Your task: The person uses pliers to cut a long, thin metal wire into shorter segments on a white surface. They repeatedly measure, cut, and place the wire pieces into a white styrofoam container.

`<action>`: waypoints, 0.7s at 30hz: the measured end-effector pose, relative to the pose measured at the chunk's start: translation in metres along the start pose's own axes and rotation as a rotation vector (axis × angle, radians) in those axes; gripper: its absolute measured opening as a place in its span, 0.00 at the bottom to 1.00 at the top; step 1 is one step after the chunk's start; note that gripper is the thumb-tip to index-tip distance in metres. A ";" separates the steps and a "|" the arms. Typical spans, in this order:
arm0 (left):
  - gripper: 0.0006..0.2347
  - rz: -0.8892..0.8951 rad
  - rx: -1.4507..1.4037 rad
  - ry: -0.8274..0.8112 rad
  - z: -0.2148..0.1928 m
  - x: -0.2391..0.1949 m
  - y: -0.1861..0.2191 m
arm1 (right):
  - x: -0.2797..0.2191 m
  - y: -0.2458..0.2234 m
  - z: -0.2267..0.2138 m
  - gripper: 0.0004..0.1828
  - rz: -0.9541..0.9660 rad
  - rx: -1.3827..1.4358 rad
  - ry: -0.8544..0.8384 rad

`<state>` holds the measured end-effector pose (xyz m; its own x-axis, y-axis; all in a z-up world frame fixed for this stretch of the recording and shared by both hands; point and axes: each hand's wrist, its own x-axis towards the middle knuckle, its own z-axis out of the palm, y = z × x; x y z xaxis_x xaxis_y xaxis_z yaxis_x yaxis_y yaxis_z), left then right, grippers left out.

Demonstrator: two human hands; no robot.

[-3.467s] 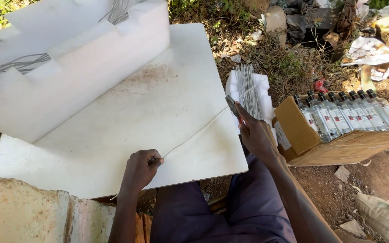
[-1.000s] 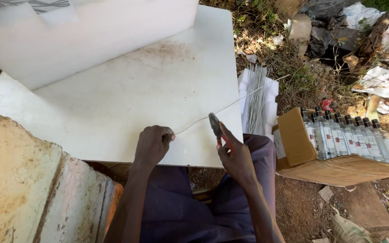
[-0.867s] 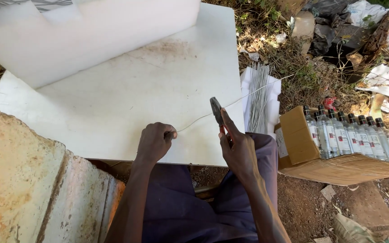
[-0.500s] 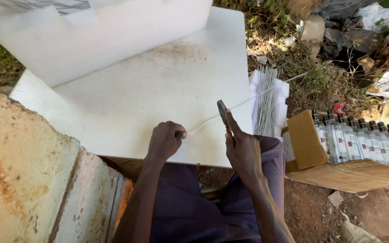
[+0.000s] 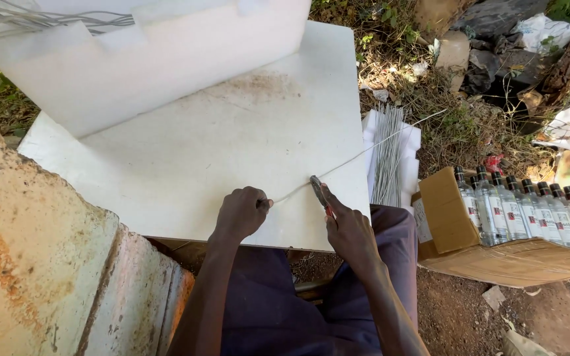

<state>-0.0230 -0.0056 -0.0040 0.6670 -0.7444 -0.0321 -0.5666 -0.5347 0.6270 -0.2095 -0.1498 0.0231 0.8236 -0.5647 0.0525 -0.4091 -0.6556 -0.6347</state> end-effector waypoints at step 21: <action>0.07 0.044 0.040 0.132 0.004 -0.001 0.002 | -0.005 -0.042 -0.020 0.32 -0.077 -0.145 0.032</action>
<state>-0.0271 -0.0072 -0.0063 0.6977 -0.7095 0.0989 -0.6135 -0.5205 0.5939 -0.2040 -0.1292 0.0648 0.8427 -0.5242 0.1232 -0.3993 -0.7618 -0.5102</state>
